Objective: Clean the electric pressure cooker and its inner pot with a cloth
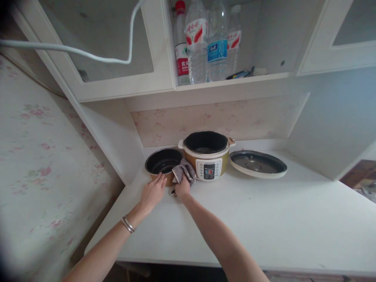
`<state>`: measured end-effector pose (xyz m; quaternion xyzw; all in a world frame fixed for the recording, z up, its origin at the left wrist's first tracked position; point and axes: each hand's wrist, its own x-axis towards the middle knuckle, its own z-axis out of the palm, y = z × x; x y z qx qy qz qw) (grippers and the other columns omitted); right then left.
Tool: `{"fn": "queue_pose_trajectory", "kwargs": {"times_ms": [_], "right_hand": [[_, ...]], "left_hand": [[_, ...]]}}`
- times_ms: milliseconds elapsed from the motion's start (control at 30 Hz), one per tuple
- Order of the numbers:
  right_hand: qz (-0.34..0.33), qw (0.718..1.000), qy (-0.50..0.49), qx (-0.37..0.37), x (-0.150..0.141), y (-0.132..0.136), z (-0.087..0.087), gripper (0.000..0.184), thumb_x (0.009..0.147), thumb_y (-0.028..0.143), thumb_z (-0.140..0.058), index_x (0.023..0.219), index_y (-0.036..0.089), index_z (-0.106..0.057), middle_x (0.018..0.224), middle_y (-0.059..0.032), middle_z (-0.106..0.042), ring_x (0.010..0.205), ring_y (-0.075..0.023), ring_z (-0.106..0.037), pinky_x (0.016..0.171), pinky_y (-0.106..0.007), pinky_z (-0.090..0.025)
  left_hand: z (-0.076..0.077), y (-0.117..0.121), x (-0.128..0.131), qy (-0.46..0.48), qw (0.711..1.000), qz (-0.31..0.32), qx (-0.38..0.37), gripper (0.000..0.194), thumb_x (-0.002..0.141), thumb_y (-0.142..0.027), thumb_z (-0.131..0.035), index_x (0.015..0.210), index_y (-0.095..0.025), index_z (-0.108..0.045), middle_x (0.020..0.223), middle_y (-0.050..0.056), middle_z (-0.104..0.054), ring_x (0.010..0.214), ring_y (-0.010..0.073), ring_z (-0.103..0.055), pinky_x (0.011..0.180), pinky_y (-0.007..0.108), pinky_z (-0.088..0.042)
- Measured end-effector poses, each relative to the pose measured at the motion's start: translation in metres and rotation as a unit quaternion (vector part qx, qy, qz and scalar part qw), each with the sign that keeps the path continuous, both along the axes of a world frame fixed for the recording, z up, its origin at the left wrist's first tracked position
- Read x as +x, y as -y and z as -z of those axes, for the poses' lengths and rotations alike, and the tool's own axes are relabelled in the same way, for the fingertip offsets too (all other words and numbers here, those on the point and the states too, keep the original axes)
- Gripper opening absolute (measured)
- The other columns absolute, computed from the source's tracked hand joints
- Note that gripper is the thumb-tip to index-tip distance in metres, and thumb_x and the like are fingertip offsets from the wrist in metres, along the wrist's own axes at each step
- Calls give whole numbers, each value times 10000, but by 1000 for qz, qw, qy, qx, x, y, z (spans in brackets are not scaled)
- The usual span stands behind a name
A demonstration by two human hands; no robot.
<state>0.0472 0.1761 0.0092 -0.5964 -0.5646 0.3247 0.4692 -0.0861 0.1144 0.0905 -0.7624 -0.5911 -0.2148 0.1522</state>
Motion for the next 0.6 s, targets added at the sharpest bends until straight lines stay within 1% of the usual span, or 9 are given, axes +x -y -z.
{"fn": "queue_pose_trajectory", "kwargs": {"times_ms": [67,100,167,233,300,367,433,500,600], "right_hand": [[-12,1000,1,1,6,-3,-4,695,662,4,-485,1341,149,-485,1236,-116,-615,1199,-222,-544,1042,-344,-400],[-20,1000,2,3,9,-5,-7,681,663,3,-484,1326,156,-503,1224,-109,-623,1194,-222,-548,1043,-353,-400],[-35,999,5,7,14,-9,-10,653,668,4,-481,1296,172,-537,1195,-97,-641,1185,-224,-556,1040,-369,-404],[-44,999,5,9,16,-12,-13,637,674,8,-486,1283,181,-551,1178,-93,-650,1181,-228,-561,1035,-378,-410],[-46,999,3,9,15,-15,-13,649,669,6,-496,1292,181,-545,1190,-96,-645,1189,-232,-556,1042,-385,-404],[-45,999,0,9,11,-16,-12,665,663,3,-502,1303,181,-534,1210,-97,-634,1198,-235,-549,1052,-391,-395],[-38,999,-3,7,6,-15,-10,670,665,6,-504,1311,181,-525,1210,-100,-633,1192,-239,-554,1047,-398,-402],[-16,1000,-4,-1,2,-13,-7,674,673,16,-512,1326,179,-509,1205,-112,-633,1178,-249,-564,1032,-403,-417],[14,1000,-6,-18,-3,-5,-3,702,680,21,-512,1365,167,-463,1224,-129,-618,1181,-256,-560,1031,-388,-414]], "left_hand": [[-6,1,2,19,999,42,-12,442,981,-341,-288,1297,-189,-556,1317,95,-576,1130,211,-602,886,328,-530],[-10,-2,-4,26,998,51,-12,442,981,-346,-286,1298,-197,-557,1321,75,-576,1135,201,-598,913,325,-519],[-19,-12,-26,32,999,43,0,451,982,-355,-281,1293,-190,-562,1338,61,-562,1164,197,-576,975,333,-484],[-24,-26,-57,25,999,16,12,466,979,-363,-280,1292,-164,-562,1358,76,-542,1205,208,-544,1038,359,-432],[-23,-39,-85,5,1000,-5,1,483,974,-363,-282,1278,-119,-567,1348,107,-547,1234,221,-518,1074,386,-391],[-16,-45,-102,-15,1000,-5,-27,488,972,-346,-280,1271,-86,-565,1334,128,-555,1259,224,-495,1089,397,-371],[-6,-44,-103,-15,999,-12,-43,486,974,-327,-271,1281,-75,-552,1332,139,-553,1271,219,-484,1083,393,-380],[2,-35,-93,-1,999,-22,-37,487,979,-318,-259,1294,-77,-541,1347,145,-536,1280,210,-475,1073,380,-396],[9,-16,-71,5,1000,16,-20,478,980,-309,-263,1308,-88,-533,1373,135,-512,1304,197,-445,1087,370,-383]]}}
